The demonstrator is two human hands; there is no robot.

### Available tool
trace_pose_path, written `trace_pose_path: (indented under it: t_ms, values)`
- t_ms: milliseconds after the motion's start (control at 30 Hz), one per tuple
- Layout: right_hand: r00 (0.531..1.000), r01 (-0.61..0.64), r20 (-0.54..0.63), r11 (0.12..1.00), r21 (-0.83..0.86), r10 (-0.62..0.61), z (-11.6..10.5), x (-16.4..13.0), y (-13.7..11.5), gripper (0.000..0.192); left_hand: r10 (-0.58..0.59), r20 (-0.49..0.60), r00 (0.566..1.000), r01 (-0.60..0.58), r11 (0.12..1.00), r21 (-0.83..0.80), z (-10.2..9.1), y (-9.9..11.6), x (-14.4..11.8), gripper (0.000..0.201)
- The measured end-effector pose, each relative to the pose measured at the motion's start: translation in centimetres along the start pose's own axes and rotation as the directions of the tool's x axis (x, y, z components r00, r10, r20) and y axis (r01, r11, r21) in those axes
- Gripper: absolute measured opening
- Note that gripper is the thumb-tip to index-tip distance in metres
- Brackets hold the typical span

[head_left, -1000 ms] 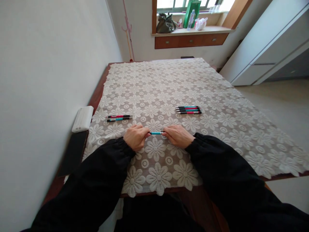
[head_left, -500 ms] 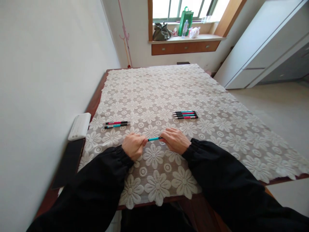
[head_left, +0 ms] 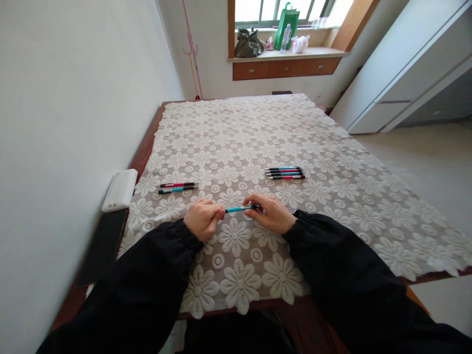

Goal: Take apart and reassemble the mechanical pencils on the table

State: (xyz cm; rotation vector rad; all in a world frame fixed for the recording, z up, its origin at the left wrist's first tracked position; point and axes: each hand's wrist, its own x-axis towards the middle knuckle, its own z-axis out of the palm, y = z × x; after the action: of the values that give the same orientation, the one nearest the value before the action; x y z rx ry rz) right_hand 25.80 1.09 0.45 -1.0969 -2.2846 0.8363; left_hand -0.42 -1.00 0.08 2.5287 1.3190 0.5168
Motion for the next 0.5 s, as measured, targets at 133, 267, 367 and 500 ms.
trace_pose_path:
  t_ms: [133,267,367,500]
  values:
    - [0.999,-0.023,0.045,1.000,-0.003,0.023,0.07,-0.02,0.17,0.036,0.023,0.011,1.000,-0.023,1.000,0.004,0.00,0.00,0.01,0.041]
    - [0.999,-0.045,-0.004,0.992,0.118,0.046,0.09,-0.05,-0.04,0.021,0.007,0.017,1.000,-0.007,1.000,-0.007,0.07,-0.11,-0.05,0.040]
    - [0.996,-0.074,0.060,0.982,0.173,0.064,0.06,-0.01,-0.28,0.030,0.024,0.013,1.000,-0.024,1.000,-0.015,0.23,-0.30,-0.13,0.041]
    - [0.993,-0.113,0.049,0.966,0.232,0.105,0.01,0.06,-0.41,0.026,0.039,0.007,0.999,-0.039,0.999,-0.015,0.34,-0.51,-0.25,0.040]
